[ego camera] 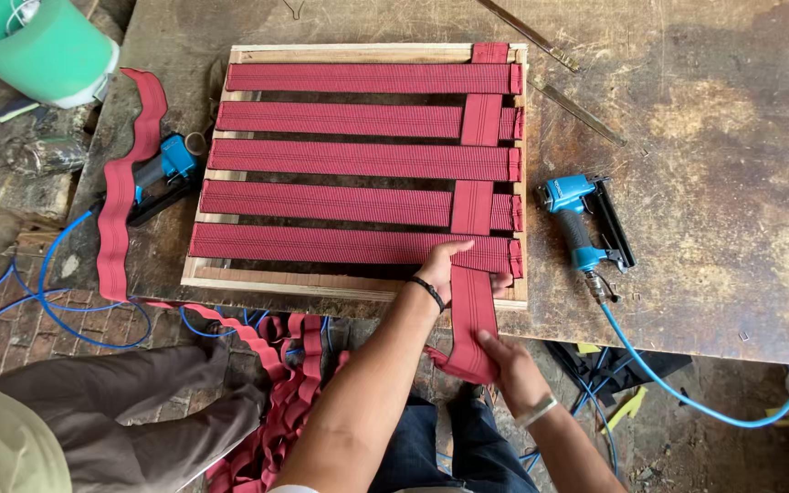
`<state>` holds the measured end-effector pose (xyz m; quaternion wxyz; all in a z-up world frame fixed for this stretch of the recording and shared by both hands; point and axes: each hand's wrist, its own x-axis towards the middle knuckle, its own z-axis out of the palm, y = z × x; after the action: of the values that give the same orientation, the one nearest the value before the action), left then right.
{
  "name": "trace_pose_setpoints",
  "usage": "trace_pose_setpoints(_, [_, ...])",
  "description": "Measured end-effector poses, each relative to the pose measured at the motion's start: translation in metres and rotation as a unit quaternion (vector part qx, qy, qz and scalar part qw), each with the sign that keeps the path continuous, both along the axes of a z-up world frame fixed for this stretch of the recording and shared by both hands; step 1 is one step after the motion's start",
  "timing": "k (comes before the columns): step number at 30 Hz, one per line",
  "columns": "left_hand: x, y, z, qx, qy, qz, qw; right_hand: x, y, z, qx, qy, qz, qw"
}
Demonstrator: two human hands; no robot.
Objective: The person weaves red straps across a wooden frame, securing them with a pneumatic staple gun. They repeatedly lay straps, staple them in place, and trim excess material with scissors.
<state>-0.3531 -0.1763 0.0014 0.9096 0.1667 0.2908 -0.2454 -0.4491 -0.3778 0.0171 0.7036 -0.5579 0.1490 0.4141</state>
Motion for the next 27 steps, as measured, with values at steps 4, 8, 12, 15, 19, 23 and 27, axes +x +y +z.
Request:
trace_pose_setpoints(4, [0.012,-0.001,-0.026,0.072,0.104,-0.036,0.991,-0.027,-0.017,-0.019,-0.087,-0.039,0.081,0.992])
trace_pose_setpoints(8, [0.018,-0.007,-0.079,0.261,0.063,-0.122,0.955,-0.020,-0.010,-0.014,-0.220,-0.128,0.206,0.945])
trace_pose_setpoints(12, [0.012,-0.014,-0.107,0.198,-0.022,-0.087,0.976,0.011,-0.015,0.022,-0.439,-0.282,0.398,0.754])
trace_pose_setpoints(15, [0.014,-0.011,-0.104,0.189,-0.084,-0.092,0.974,0.041,-0.011,0.048,-0.532,-0.396,0.335,0.669])
trace_pose_setpoints(19, [0.012,-0.018,-0.094,0.160,-0.074,-0.054,0.983,0.101,0.030,0.044,-0.528,-0.447,0.480,0.540])
trace_pose_setpoints(23, [0.009,-0.019,-0.087,0.197,-0.102,-0.045,0.974,0.122,0.039,0.028,-0.501,-0.545,0.465,0.484])
trace_pose_setpoints(27, [-0.008,-0.038,-0.078,0.268,-0.089,-0.007,0.959,0.122,0.024,0.026,-0.462,-0.588,0.405,0.526])
